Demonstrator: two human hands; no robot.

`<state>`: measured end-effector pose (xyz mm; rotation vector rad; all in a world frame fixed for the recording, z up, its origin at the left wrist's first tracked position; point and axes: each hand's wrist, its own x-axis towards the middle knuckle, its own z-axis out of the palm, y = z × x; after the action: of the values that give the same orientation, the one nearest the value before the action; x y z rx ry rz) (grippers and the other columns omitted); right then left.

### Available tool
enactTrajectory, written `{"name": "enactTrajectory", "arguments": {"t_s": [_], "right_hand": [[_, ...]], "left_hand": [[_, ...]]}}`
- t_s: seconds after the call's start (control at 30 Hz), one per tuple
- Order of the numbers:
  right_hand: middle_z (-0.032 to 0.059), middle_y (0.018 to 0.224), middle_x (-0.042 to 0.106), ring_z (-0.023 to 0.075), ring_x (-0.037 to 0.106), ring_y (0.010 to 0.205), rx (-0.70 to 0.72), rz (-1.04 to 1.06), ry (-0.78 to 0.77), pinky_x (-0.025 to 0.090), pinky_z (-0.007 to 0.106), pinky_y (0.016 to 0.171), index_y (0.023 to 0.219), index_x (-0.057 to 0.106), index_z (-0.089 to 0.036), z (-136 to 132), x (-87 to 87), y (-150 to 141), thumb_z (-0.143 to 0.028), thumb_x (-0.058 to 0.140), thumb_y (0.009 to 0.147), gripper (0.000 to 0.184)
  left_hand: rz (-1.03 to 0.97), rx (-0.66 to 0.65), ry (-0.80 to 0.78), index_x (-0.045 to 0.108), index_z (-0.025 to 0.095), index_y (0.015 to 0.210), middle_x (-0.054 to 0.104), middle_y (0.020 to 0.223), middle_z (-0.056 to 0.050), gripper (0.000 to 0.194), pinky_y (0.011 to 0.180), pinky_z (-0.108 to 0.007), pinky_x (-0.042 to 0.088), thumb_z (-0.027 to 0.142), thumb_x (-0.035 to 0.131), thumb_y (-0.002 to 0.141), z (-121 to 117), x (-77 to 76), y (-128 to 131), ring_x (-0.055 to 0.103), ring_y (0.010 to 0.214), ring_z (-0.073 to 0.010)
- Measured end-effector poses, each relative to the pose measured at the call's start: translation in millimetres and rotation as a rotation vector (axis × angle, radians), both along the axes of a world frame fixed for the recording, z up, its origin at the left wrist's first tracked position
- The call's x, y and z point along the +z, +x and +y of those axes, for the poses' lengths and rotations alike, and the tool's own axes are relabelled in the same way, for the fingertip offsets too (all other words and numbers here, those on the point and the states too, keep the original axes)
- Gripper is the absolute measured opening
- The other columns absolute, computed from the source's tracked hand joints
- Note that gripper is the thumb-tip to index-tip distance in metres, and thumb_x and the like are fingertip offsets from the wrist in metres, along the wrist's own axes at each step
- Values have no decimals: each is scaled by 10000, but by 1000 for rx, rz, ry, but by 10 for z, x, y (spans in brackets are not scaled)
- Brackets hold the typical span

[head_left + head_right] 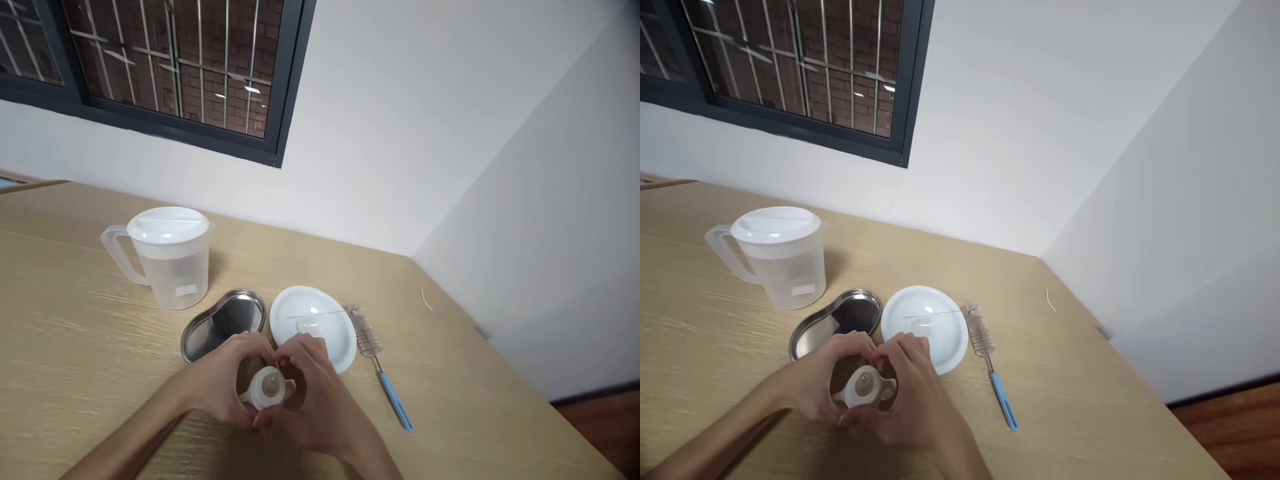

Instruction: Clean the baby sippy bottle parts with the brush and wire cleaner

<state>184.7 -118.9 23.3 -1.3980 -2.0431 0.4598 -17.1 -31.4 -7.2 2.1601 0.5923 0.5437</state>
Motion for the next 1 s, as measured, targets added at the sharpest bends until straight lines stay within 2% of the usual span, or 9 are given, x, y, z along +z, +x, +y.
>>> {"name": "enactTrajectory", "arguments": {"t_s": [0.1,0.23,0.4,0.57,0.67,0.83,0.93,1.0], "right_hand": [[29,937,620,221,540,878,-5,9,54,429,408,850,928,552,-239,22,-85,-70,-492,872,659,489],[24,879,614,214,545,844,-79,64,101,455,395,819,852,547,-232,49,-165,-77,-521,885,632,496],[38,960,602,189,564,885,-2,184,-21,507,283,696,917,599,-229,37,-162,-65,-461,877,679,433],[38,1052,599,201,573,1011,88,185,-142,543,308,823,1017,637,-247,36,-51,-23,-353,871,709,401],[38,1105,607,210,575,1087,174,184,-173,526,364,954,1128,654,-279,48,-4,51,-215,815,762,405],[27,1282,582,201,567,1222,277,322,-266,488,406,1071,1354,581,-396,24,-32,85,-162,696,861,558],[56,1438,466,241,515,1309,175,332,-250,462,445,1112,1471,438,-389,9,-116,-9,-269,813,773,802],[97,1494,375,291,457,1365,63,300,-217,452,477,1119,1515,361,-361,20,-176,-43,-408,904,655,1018]], "left_hand": [[-33,-13,-85,655,213,999,675,998,-19,584,758,-304,485,321,879,471,18,-25,17,614,877,-218],[-47,-51,-144,685,214,1054,690,1042,-33,525,800,-303,503,310,849,565,43,6,8,631,921,-218],[-15,-58,-166,738,222,956,698,1000,-33,414,804,-304,493,279,864,566,45,33,1,613,936,-220],[-44,-150,-153,775,222,850,702,896,-13,275,807,-314,466,256,848,588,34,79,33,620,885,-204],[-76,-161,-145,777,229,848,703,914,-7,294,799,-318,467,246,850,565,47,66,43,614,882,-203],[-125,-186,-171,782,230,849,722,922,-8,304,828,-330,483,259,850,555,85,4,54,613,925,-223],[-131,-223,-215,778,212,923,736,901,-13,362,803,-325,495,258,835,569,97,0,64,629,884,-220],[-118,-231,-211,776,202,936,736,877,-16,373,792,-325,496,267,838,574,100,16,66,635,861,-220]]}}
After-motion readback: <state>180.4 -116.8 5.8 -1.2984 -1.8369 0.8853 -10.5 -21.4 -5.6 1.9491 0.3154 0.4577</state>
